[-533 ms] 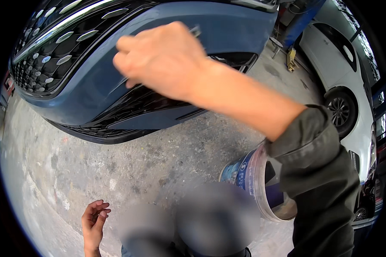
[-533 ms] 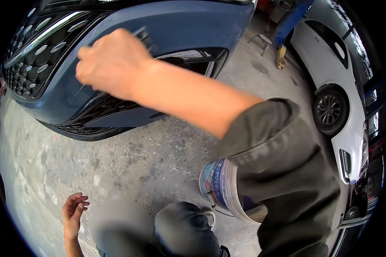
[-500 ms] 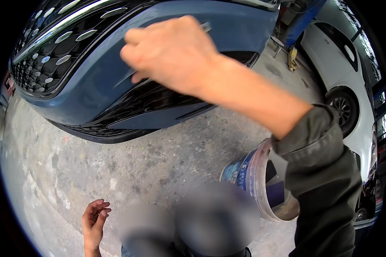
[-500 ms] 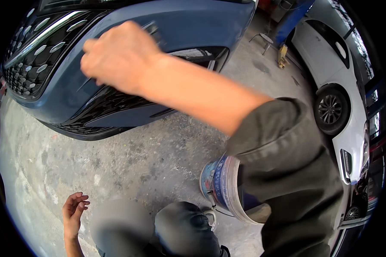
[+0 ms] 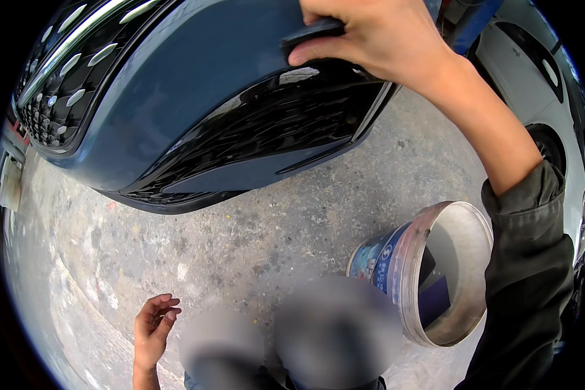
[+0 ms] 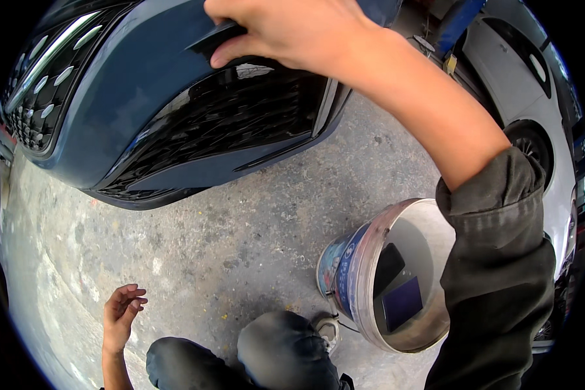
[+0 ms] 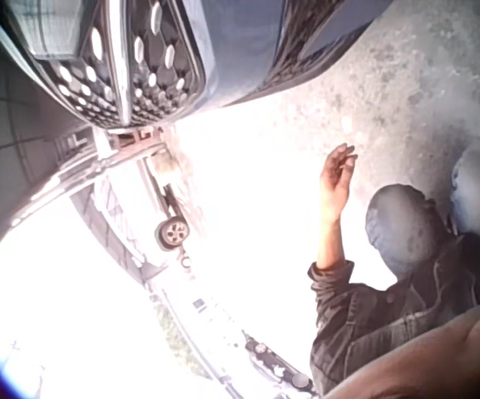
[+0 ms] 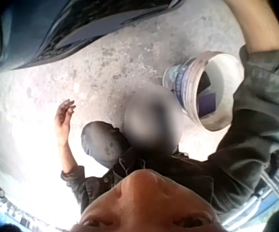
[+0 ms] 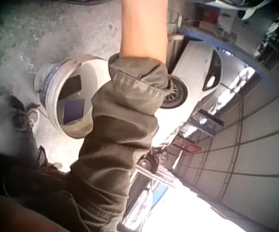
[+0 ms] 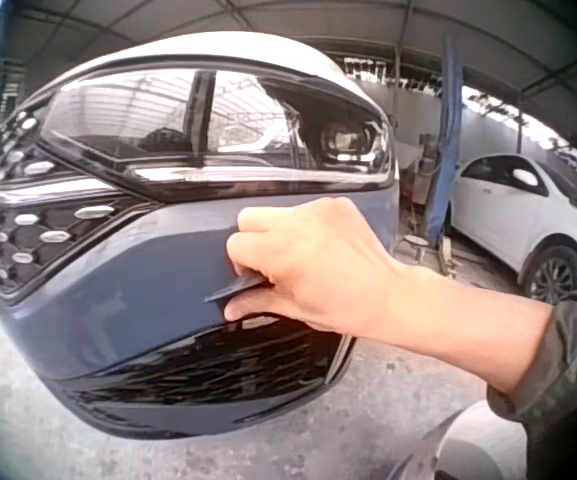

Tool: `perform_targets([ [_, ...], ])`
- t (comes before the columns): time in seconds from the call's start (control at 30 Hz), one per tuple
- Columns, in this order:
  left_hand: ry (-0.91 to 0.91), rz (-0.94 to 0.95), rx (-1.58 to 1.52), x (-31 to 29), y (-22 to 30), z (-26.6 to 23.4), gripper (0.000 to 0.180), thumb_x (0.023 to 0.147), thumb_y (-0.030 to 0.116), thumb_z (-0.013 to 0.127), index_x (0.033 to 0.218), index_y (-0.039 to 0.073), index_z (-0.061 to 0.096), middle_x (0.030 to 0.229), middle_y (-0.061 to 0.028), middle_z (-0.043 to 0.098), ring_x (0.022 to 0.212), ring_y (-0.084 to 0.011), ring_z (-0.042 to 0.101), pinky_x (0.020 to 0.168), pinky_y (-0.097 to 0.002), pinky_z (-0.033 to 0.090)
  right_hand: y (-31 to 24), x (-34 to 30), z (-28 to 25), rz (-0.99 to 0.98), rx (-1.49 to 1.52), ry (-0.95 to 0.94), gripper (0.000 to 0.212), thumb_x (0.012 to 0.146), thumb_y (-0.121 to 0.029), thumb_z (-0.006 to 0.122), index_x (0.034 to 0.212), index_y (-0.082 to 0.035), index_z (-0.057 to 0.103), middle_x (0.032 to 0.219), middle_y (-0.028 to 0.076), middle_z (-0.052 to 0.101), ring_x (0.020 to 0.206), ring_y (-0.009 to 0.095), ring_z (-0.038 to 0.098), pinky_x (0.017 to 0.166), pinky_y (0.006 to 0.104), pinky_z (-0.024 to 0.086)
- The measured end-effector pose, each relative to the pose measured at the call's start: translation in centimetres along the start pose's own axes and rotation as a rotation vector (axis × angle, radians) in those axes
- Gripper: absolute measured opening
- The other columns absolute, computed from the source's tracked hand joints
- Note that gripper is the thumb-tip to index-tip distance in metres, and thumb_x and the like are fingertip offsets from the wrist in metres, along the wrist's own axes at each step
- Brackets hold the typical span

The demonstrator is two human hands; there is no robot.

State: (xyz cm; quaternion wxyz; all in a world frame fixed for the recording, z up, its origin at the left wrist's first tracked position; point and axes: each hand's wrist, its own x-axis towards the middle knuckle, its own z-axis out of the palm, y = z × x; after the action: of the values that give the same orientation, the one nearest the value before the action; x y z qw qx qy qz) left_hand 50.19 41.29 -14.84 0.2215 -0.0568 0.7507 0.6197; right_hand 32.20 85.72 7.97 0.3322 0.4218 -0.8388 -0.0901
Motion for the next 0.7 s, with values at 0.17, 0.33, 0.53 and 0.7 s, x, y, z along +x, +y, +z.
perform_targets([
  [0.17, 0.043, -0.011, -0.007, -1.0, -0.2, -0.6, 0.034, 0.098, 0.003, 0.063, 0.131, -0.004, 0.055, 0.119, -0.0173, 0.068, 0.108, -0.0223, 0.066, 0.097, -0.0349, 0.053, 1.7, -1.4, 0.0, 0.081, 0.051, 0.034, 0.041, 0.069, -0.03, 0.088, 0.079, -0.006, 0.056, 0.075, 0.007, 0.055, 0.068, 0.029, 0.06, 0.057, 0.0383, 0.046],
  [0.33, 0.019, -0.01, -0.013, -0.5, -0.4, -0.2, 0.036, 0.098, 0.004, 0.063, 0.132, -0.002, 0.055, 0.121, -0.0177, 0.068, 0.109, -0.0231, 0.066, 0.096, -0.034, 0.052, 0.3, -0.5, 0.5, 0.055, 0.034, 0.033, 0.041, 0.068, -0.03, 0.088, 0.078, -0.007, 0.055, 0.075, 0.006, 0.054, 0.068, 0.028, 0.06, 0.057, 0.0394, 0.045],
  [0.53, 0.02, -0.012, -0.05, -1.0, -1.0, -0.4, 0.036, 0.098, 0.004, 0.064, 0.133, -0.002, 0.055, 0.123, -0.018, 0.067, 0.111, -0.0233, 0.066, 0.097, -0.0339, 0.051, -3.1, 3.0, 2.1, -0.038, 0.038, 0.062, 0.037, 0.067, -0.028, 0.086, 0.078, -0.009, 0.055, 0.077, 0.005, 0.055, 0.07, 0.029, 0.062, 0.058, 0.0407, 0.047],
  [0.7, 0.023, -0.008, -0.076, -1.5, -1.7, -0.9, 0.037, 0.097, 0.003, 0.064, 0.133, -0.002, 0.055, 0.124, -0.0174, 0.067, 0.111, -0.0234, 0.066, 0.097, -0.0343, 0.051, -7.2, 5.4, 3.9, -0.069, -0.072, 0.09, 0.027, 0.072, -0.025, 0.08, 0.076, -0.008, 0.059, 0.078, 0.005, 0.058, 0.073, 0.026, 0.067, 0.058, 0.0391, 0.052],
])
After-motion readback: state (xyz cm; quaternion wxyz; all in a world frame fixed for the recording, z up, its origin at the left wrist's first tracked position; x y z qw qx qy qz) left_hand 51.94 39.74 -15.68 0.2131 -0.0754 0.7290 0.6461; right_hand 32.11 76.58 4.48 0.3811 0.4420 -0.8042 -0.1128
